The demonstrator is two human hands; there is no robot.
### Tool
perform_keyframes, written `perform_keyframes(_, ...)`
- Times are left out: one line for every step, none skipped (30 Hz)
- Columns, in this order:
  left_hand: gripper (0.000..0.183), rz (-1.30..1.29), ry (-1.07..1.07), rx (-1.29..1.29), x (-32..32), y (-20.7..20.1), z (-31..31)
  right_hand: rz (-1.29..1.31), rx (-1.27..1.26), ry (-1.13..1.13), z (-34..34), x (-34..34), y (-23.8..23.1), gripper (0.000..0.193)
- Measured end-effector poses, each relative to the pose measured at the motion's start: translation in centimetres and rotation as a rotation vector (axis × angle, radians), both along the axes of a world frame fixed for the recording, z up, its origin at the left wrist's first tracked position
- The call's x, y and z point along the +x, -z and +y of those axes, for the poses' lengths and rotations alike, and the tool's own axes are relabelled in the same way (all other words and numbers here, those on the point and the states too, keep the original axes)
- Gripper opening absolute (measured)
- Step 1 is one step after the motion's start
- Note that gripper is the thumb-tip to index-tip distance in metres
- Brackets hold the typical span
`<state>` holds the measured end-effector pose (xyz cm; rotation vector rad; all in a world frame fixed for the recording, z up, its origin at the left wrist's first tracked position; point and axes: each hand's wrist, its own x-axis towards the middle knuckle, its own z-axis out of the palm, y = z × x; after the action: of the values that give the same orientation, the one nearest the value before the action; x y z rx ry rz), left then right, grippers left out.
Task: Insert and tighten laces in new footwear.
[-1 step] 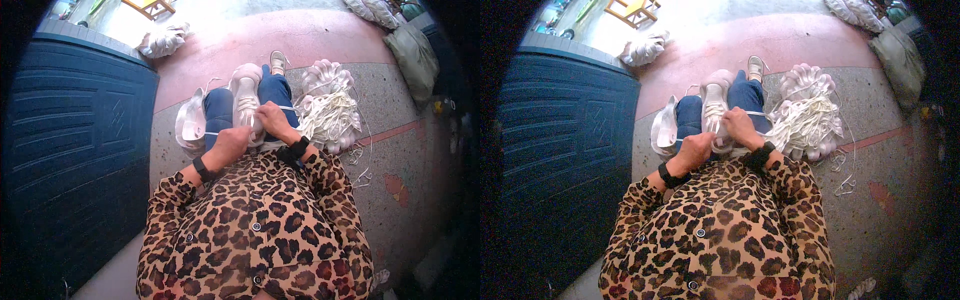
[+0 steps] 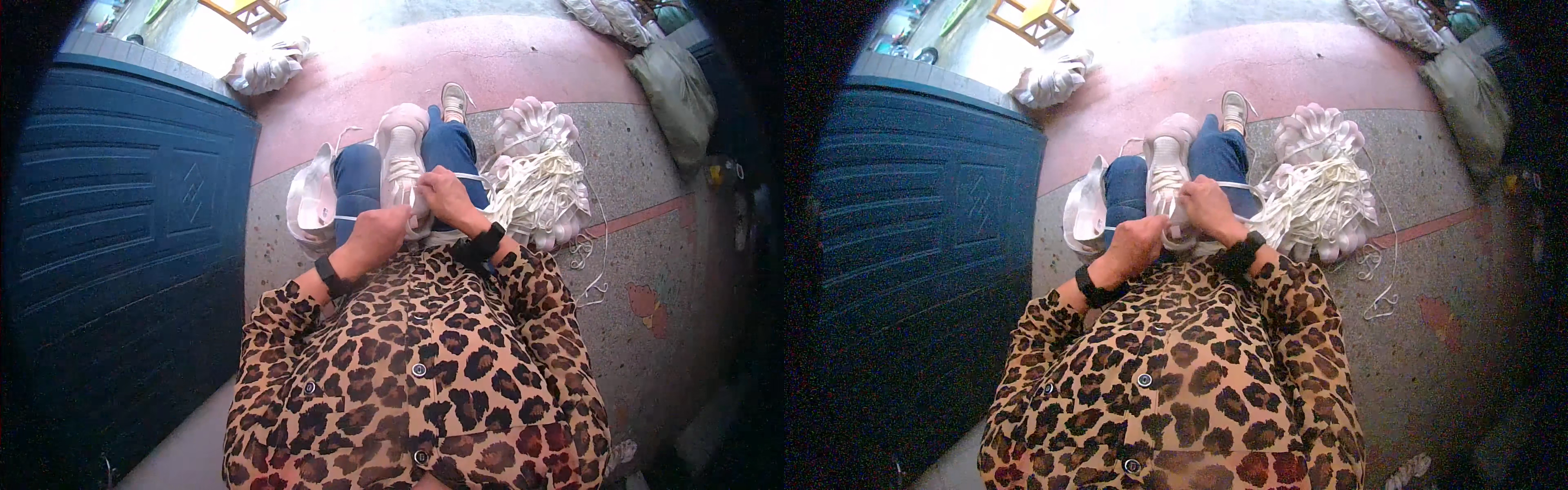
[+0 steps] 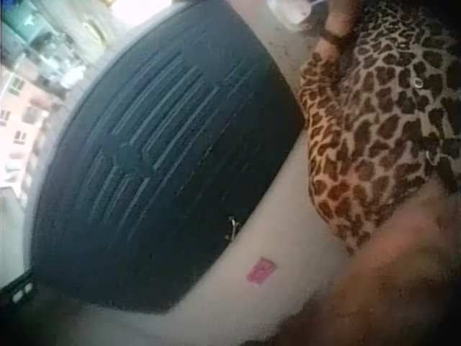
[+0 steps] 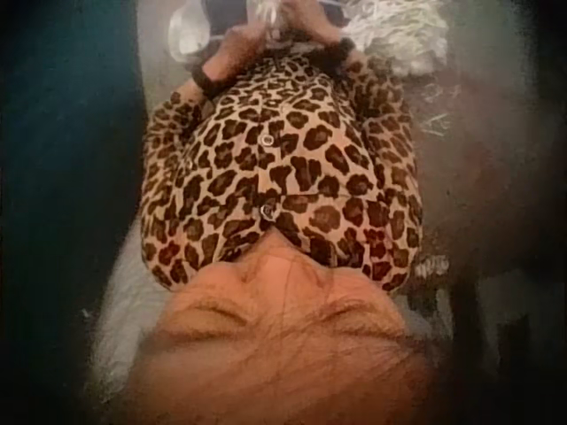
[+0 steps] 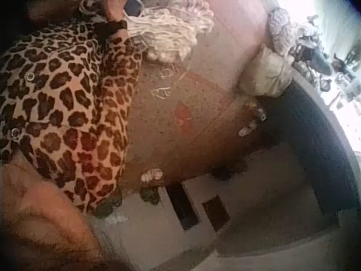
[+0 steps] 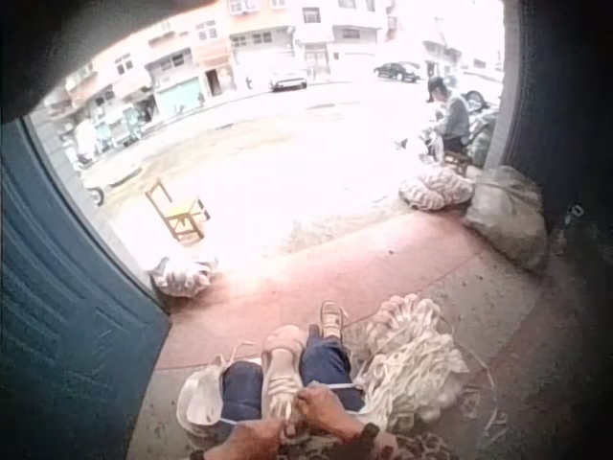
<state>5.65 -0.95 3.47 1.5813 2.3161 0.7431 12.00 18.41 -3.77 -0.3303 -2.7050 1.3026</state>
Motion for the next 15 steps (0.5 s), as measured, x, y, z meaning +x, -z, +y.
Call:
perform_keyframes(0.02, -0.004, 0.0, 0.007, -0.1, -0.1, 0.0, -0.004, -0.031, 0.017, -0.1, 0.0, 0.0, 0.019)
perform_keyframes(0.022, -0.009, 0.001, 0.015, -0.2, -0.2, 0.0, -0.007, -0.062, 0.034, -0.2, -0.1, -0.1, 0.019)
perform_keyframes(0.022, -0.008, -0.005, 0.037, -0.2, 0.0, 0.0, -0.012, -0.092, 0.047, -0.3, -0.1, -0.2, 0.019)
perform_keyframes(0.023, -0.008, -0.005, 0.037, -0.1, 0.2, 0.0, -0.037, -0.136, 0.054, -0.4, -0.3, -0.4, 0.019)
perform_keyframes(0.023, -0.008, -0.005, 0.036, -0.1, 0.4, 0.0, -0.063, -0.18, 0.062, -0.5, -0.5, -0.5, 0.019)
perform_keyframes(0.024, -0.01, 0.003, 0.011, 0.0, 0.6, 0.0, -0.088, -0.225, 0.074, -0.6, -0.6, -0.6, 0.019)
perform_keyframes(0.025, -0.016, 0.009, 0.004, 0.1, 0.8, 0.1, -0.136, -0.267, 0.064, -0.6, -0.9, -0.6, 0.019)
perform_keyframes(0.025, -0.021, 0.015, -0.003, 0.1, 1.0, 0.0, -0.184, -0.309, 0.055, -0.6, -1.1, -0.6, 0.019)
perform_keyframes(0.026, -0.03, 0.017, 0.01, 0.0, 1.0, 0.1, -0.231, -0.35, 0.043, -0.5, -1.3, -0.5, 0.02)
perform_keyframes(0.026, -0.03, 0.016, 0.014, -0.1, 0.9, 0.1, -0.154, -0.319, 0.07, -0.8, -1.1, -0.4, 0.019)
perform_keyframes(0.027, -0.031, 0.017, 0.02, -0.1, 0.9, 0.2, -0.077, -0.287, 0.097, -1.2, -0.6, -0.3, 0.018)
perform_keyframes(0.027, -0.023, 0.013, 0.017, -0.2, 0.4, 0.3, 0.0, -0.256, 0.123, -1.5, -0.4, -0.5, 0.018)
perform_keyframes(0.027, -0.016, 0.01, 0.015, -0.2, 0.2, 0.4, -0.006, -0.261, 0.142, -1.8, -0.6, -0.6, 0.018)
perform_keyframes(0.026, -0.02, 0.013, 0.009, -0.4, 0.2, 0.3, -0.013, -0.265, 0.162, -2.1, -0.9, -0.7, 0.019)
perform_keyframes(0.025, -0.026, 0.018, 0.004, -0.6, 0.3, 0.3, -0.02, -0.269, 0.184, -2.2, -0.9, -0.7, 0.02)
